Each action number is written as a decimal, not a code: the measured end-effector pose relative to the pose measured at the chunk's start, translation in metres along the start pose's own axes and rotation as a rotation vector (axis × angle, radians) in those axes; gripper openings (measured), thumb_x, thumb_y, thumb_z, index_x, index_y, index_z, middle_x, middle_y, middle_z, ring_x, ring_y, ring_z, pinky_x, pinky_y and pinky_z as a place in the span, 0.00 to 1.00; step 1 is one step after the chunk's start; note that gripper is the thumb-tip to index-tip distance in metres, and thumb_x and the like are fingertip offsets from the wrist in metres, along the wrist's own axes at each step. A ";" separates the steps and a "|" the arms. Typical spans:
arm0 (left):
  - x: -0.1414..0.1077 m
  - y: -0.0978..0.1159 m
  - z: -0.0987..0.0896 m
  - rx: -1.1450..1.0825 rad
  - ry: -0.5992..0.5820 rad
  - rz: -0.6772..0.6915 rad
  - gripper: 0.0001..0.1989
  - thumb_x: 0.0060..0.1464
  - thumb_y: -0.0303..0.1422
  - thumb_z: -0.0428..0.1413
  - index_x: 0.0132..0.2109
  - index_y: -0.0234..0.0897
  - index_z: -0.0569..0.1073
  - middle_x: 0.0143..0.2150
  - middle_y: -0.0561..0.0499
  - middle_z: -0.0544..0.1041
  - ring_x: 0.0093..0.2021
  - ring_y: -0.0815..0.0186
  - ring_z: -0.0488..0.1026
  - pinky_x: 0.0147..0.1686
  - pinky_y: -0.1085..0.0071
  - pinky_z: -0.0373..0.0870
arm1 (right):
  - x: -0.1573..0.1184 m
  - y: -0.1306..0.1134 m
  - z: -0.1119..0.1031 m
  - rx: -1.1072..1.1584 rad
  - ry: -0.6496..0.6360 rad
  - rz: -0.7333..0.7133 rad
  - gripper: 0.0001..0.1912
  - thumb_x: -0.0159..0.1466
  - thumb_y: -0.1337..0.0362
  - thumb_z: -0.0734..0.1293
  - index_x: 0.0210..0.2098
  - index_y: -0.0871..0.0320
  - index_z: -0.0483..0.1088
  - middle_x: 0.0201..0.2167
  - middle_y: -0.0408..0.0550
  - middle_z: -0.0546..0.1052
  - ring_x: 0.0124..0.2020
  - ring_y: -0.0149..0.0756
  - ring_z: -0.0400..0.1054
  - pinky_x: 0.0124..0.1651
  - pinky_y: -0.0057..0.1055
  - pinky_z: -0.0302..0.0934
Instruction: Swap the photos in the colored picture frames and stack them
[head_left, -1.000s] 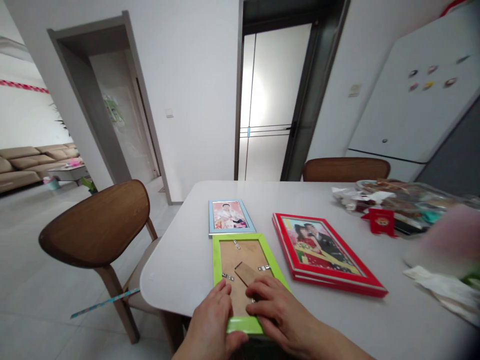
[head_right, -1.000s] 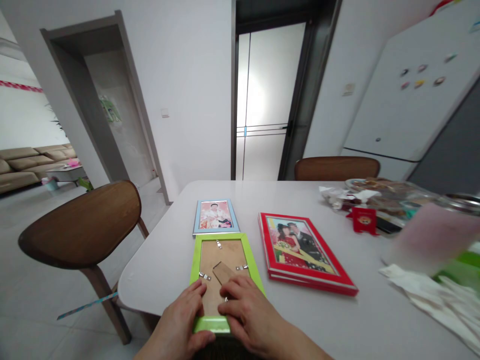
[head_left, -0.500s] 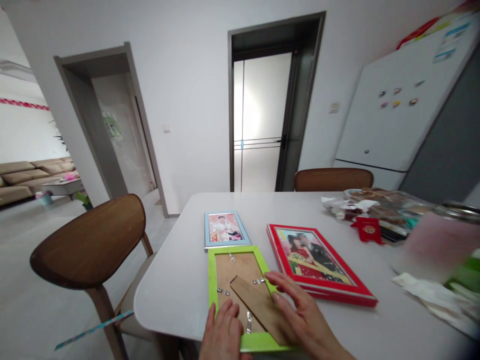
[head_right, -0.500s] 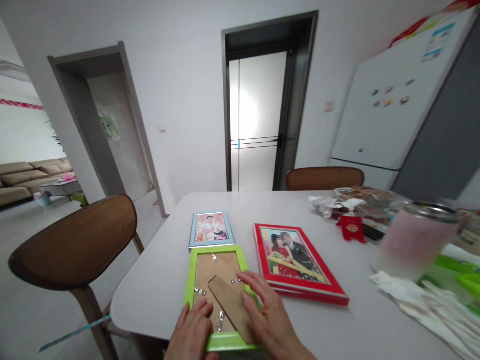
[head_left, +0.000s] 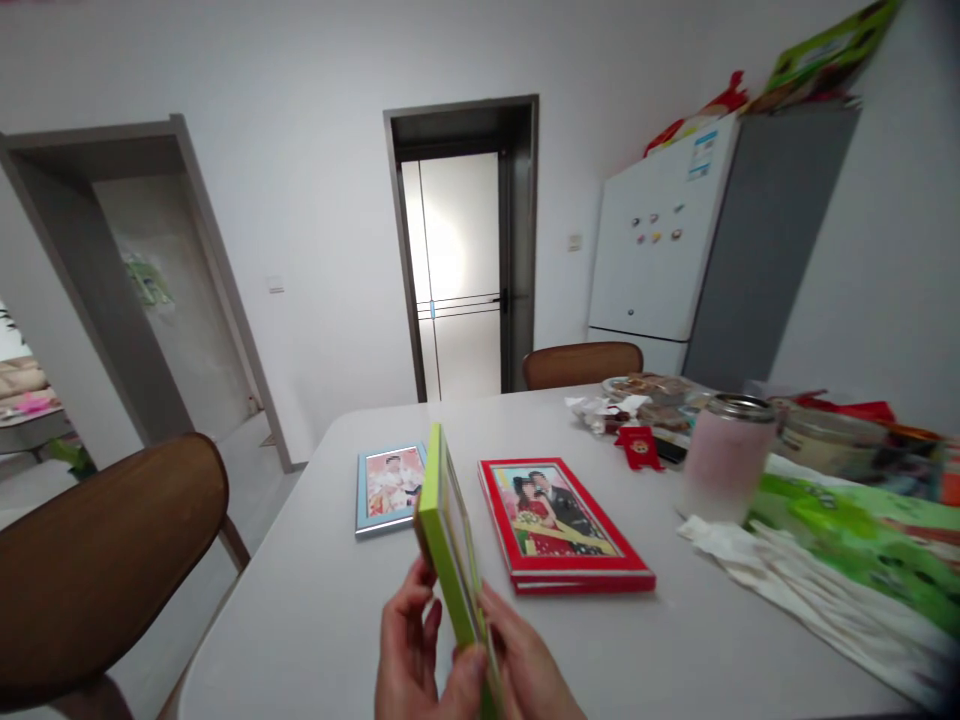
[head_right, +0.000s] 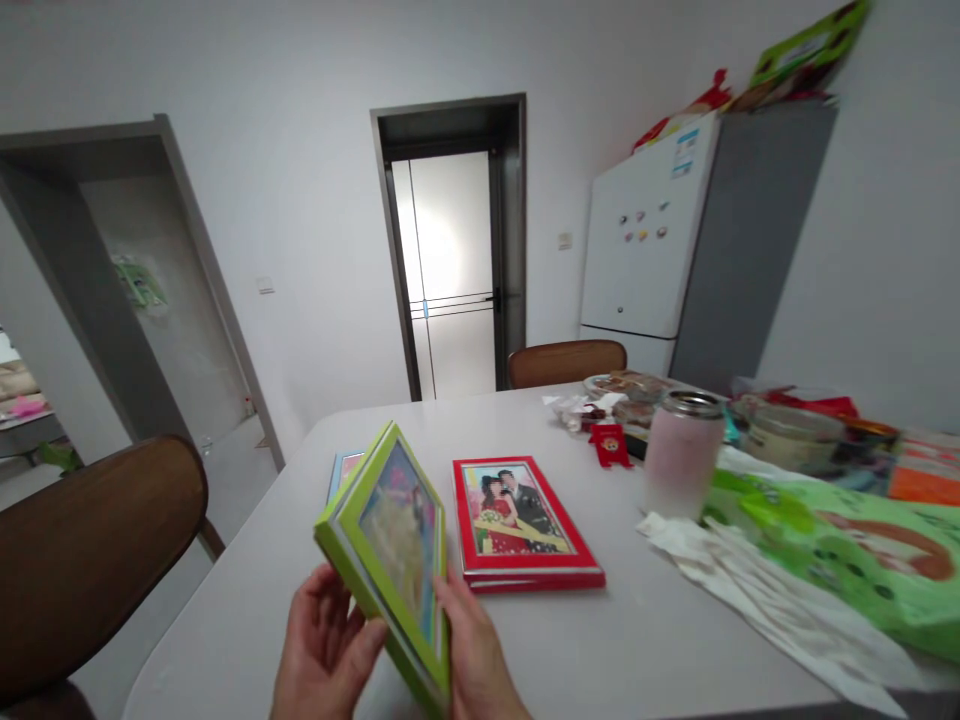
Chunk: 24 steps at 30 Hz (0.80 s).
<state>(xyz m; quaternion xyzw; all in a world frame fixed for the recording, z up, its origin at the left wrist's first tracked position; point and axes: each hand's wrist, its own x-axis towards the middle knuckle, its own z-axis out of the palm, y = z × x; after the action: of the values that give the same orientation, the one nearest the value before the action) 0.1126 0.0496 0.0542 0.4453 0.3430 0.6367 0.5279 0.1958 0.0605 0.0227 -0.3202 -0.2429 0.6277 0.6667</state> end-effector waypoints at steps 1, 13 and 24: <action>0.007 0.005 0.003 -0.012 0.005 0.000 0.26 0.36 0.38 0.61 0.43 0.40 0.62 0.50 0.45 0.67 0.46 0.60 0.68 0.41 0.69 0.66 | 0.003 -0.014 -0.005 -0.012 0.012 -0.007 0.20 0.53 0.56 0.63 0.44 0.57 0.66 0.28 0.45 0.76 0.29 0.36 0.70 0.34 0.32 0.64; 0.061 -0.071 0.057 0.386 -0.333 -0.050 0.24 0.45 0.21 0.46 0.52 0.29 0.58 0.53 0.41 0.65 0.51 0.65 0.64 0.49 0.71 0.61 | 0.075 -0.150 -0.124 -0.915 0.409 -0.275 0.18 0.48 0.67 0.64 0.39 0.60 0.71 0.27 0.46 0.77 0.25 0.37 0.70 0.27 0.31 0.64; 0.093 -0.086 0.020 0.963 -0.364 0.054 0.24 0.51 0.32 0.46 0.54 0.26 0.56 0.56 0.38 0.60 0.55 0.62 0.58 0.52 0.67 0.55 | 0.085 -0.147 -0.139 -1.282 0.568 -0.358 0.20 0.46 0.66 0.63 0.39 0.62 0.71 0.30 0.52 0.76 0.33 0.42 0.69 0.41 0.37 0.59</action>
<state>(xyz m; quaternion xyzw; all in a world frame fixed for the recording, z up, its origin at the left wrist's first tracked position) 0.1584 0.1576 0.0031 0.7501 0.4883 0.3321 0.2978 0.4049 0.1265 0.0290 -0.7543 -0.4295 0.1357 0.4777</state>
